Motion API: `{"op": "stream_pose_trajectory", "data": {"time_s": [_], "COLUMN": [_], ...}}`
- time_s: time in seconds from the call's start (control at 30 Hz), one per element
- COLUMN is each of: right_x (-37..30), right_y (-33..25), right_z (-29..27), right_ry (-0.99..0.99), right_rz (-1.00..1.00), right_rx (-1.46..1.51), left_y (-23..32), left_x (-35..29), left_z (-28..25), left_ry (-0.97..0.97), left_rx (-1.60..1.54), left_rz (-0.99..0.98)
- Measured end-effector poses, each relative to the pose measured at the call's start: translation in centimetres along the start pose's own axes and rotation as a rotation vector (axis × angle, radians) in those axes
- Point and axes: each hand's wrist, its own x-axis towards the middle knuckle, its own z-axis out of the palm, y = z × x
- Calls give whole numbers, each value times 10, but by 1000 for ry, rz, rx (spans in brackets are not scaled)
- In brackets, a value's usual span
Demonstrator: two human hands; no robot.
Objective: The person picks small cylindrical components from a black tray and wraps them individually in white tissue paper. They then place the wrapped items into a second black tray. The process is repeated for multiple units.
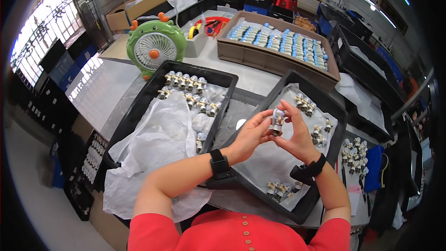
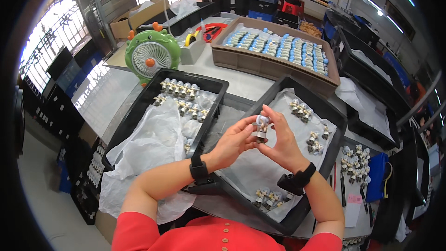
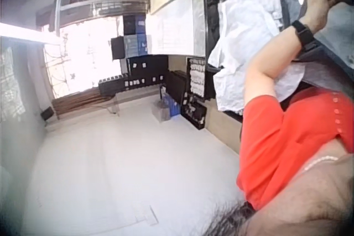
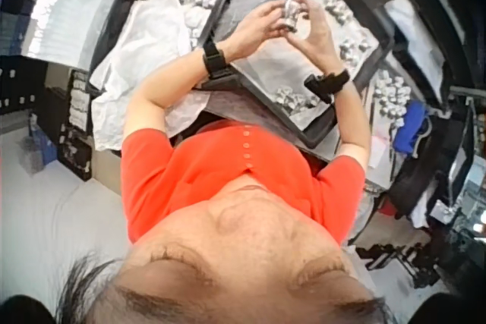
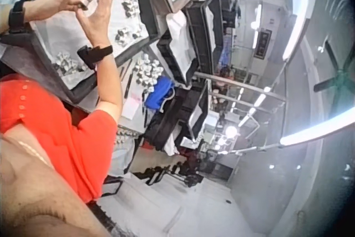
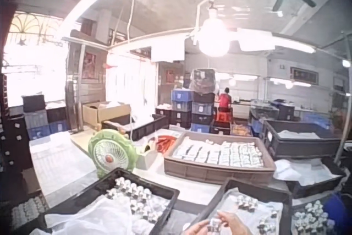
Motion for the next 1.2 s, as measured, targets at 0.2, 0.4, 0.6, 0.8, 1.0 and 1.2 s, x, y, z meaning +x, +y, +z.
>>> {"op": "stream_pose_trajectory", "data": {"time_s": [0.2,0.4,0.6,0.8,1.0,1.2], "right_x": [-7,-6,-8,-8,-8,-8], "right_y": [8,7,13,14,16,15], "right_z": [1,3,7,7,5,3], "right_ry": [56,7,-21,34,49,47], "right_rz": [24,7,-25,-38,-11,32], "right_rx": [78,60,56,67,63,68], "left_y": [6,4,4,8,7,9], "left_x": [-1,3,2,0,0,0], "left_z": [6,3,3,7,7,7], "left_ry": [-6,-50,-12,-4,-15,-32], "left_rx": [92,178,238,241,194,120], "left_rz": [39,90,109,113,145,104]}}
